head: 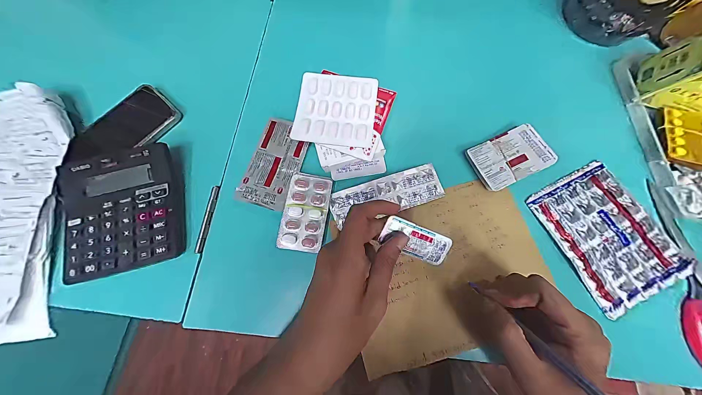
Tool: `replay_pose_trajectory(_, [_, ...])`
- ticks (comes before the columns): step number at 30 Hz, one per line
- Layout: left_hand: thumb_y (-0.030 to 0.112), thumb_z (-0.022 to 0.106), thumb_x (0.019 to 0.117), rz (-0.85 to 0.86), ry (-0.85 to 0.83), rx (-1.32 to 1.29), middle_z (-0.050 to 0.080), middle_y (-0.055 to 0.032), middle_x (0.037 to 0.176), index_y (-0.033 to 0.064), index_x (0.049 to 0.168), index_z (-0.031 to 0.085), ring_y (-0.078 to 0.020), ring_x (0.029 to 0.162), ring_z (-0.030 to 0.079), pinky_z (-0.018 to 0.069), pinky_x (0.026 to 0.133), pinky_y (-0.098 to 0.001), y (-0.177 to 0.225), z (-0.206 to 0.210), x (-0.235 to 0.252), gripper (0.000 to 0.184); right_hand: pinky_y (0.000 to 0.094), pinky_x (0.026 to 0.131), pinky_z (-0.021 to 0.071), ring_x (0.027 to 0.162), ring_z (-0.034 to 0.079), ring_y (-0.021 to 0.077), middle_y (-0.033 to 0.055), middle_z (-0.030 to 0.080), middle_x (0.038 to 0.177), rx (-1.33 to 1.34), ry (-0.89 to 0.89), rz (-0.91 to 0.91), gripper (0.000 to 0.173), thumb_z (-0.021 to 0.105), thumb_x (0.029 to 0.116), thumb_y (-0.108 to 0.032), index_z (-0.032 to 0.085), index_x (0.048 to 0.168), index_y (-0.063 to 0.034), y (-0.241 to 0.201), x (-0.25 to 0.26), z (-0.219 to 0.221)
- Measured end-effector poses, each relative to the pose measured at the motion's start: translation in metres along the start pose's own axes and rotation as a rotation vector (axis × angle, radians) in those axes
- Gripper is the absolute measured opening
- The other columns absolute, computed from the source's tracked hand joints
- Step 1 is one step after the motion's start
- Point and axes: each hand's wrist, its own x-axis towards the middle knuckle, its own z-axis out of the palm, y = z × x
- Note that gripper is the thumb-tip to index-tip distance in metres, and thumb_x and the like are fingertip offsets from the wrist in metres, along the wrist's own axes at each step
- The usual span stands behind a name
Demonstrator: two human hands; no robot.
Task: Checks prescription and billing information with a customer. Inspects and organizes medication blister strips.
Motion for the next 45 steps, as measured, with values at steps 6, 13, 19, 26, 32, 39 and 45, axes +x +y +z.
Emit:
replay_pose_trajectory(6, [0.017,0.053,0.1064,-0.017,-0.096,0.043,0.071,-0.0042,0.109,0.0041,0.13,0.065,-0.0029,0.084,0.071,0.0615,0.073,-0.0185,-0.009,0.01,0.0,0.029,0.0073,0.066,0.0532,0.077,0.064,-0.0086,-0.0141,0.068,0.087,-0.021,0.019,0.004,0.008,0.067,0.0887,-0.014,0.065,0.095,-0.0191,0.0,-0.001,0.001])
replay_pose_trajectory(13, [0.016,0.053,0.1058,-0.009,-0.121,0.098,0.071,-0.003,0.105,0.0065,0.127,0.068,-0.0007,0.081,0.068,0.0578,0.072,-0.0148,-0.009,0.009,0.002,0.027,0.0079,0.065,0.0531,0.078,0.064,-0.0067,-0.0094,0.069,0.091,-0.096,-0.018,-0.001,0.008,0.068,0.0899,-0.015,0.064,0.096,-0.0155,0.004,-0.001,-0.007])
replay_pose_trajectory(19, [0.015,0.053,0.1058,-0.019,-0.131,0.097,0.071,-0.0034,0.107,0.0081,0.126,0.068,-0.0011,0.08,0.068,0.0582,0.069,-0.0147,-0.008,0.009,0.001,0.026,0.0065,0.064,0.0507,0.074,0.061,-0.0091,-0.0107,0.068,0.09,-0.113,-0.03,0.014,0.008,0.067,0.0919,-0.016,0.064,0.099,-0.0145,0.002,0.0,-0.009])
replay_pose_trajectory(26, [0.013,0.053,0.1053,-0.006,-0.138,0.136,0.07,-0.0041,0.107,0.009,0.125,0.069,-0.0012,0.079,0.067,0.0574,0.068,-0.015,-0.007,0.009,0.002,0.025,0.0069,0.065,0.0494,0.074,0.059,-0.0077,-0.0068,0.067,0.089,-0.172,-0.022,-0.049,0.009,0.064,0.0943,-0.018,0.067,0.1,-0.0114,0.006,0.0,-0.009])
replay_pose_trajectory(32, [0.018,0.052,0.1064,0.02,-0.115,0.159,0.07,-0.0026,0.109,0.0098,0.125,0.069,-0.0005,0.081,0.068,0.058,0.069,-0.0145,-0.012,0.011,-0.001,0.026,0.0071,0.062,0.0511,0.072,0.06,-0.0075,-0.0073,0.066,0.086,-0.176,0.023,0.009,0.01,0.069,0.0883,-0.017,0.065,0.097,-0.0129,0.007,-0.002,-0.006])
replay_pose_trajectory(39, [0.016,0.047,0.1079,0.018,-0.04,0.176,0.068,-0.0048,0.104,0.0057,0.129,0.066,0.0008,0.078,0.064,0.0555,0.067,-0.0134,-0.014,0.012,-0.005,0.03,0.0082,0.064,0.0534,0.075,0.064,-0.0054,-0.0057,0.069,0.086,-0.145,0.009,0.033,0.007,0.071,0.0873,-0.014,0.066,0.092,-0.0119,0.007,-0.002,-0.005])
replay_pose_trajectory(45, [0.014,0.047,0.1075,0.016,-0.017,0.212,0.066,-0.0073,0.1,0.0041,0.13,0.066,0.0003,0.074,0.063,0.0547,0.064,-0.0128,-0.012,0.013,-0.005,0.031,0.0083,0.065,0.0537,0.077,0.065,-0.0049,-0.005,0.069,0.087,-0.154,0.006,0.044,0.007,0.071,0.0868,-0.012,0.066,0.092,-0.011,0.006,-0.002,-0.005])
